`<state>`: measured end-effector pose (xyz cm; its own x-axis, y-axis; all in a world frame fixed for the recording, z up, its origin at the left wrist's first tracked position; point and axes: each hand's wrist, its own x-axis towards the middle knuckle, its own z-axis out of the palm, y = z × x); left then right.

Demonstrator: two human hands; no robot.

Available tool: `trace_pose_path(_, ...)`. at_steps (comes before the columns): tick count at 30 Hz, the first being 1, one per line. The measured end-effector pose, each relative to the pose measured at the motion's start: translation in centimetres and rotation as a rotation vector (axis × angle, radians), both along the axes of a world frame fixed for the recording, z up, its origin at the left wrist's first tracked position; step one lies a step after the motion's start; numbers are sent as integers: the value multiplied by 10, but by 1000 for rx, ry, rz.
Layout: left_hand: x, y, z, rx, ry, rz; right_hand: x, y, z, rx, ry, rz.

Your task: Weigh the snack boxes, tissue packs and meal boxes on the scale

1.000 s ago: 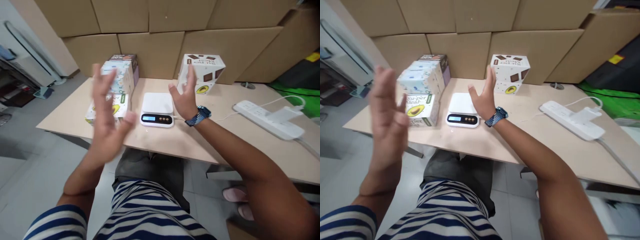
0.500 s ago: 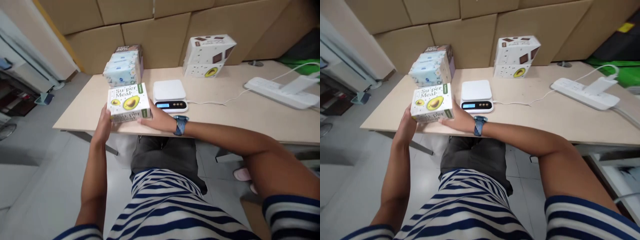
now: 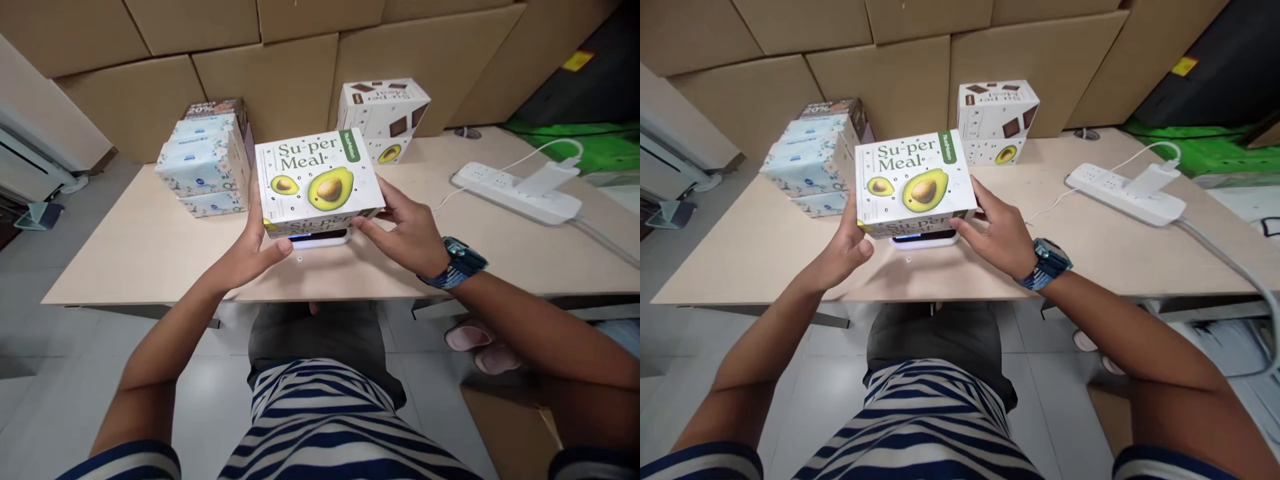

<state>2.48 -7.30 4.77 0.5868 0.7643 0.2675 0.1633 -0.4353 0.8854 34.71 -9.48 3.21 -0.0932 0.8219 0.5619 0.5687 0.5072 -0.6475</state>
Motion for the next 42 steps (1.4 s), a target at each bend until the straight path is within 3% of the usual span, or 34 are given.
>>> trace_pose_path(6, 13, 49, -12, 11, -3, 173, -5, 32, 1, -39, 15, -42)
trace_pose_path(10, 12, 67, -31, 59, -50, 400, -12, 55, -12, -104, 69, -26)
trace_pose_path(13, 12, 74, -47, 70, -94, 474, -18, 65, -25, -115, 121, -109)
trace_pose_path(20, 10, 79, -60, 99, -126, 404, -16, 67, -36, -5, 22, -229)
trace_pose_path(29, 25, 59, -49, -25, -175, 429, -9, 54, -32, -73, 85, -129)
trace_pose_path(35, 20, 53, -41, -63, -124, 336, 0, 45, -23, -66, 220, -218)
trace_pose_path(42, 10, 74, -59, 0, -191, 252, 7, 50, -37, -110, 214, -164)
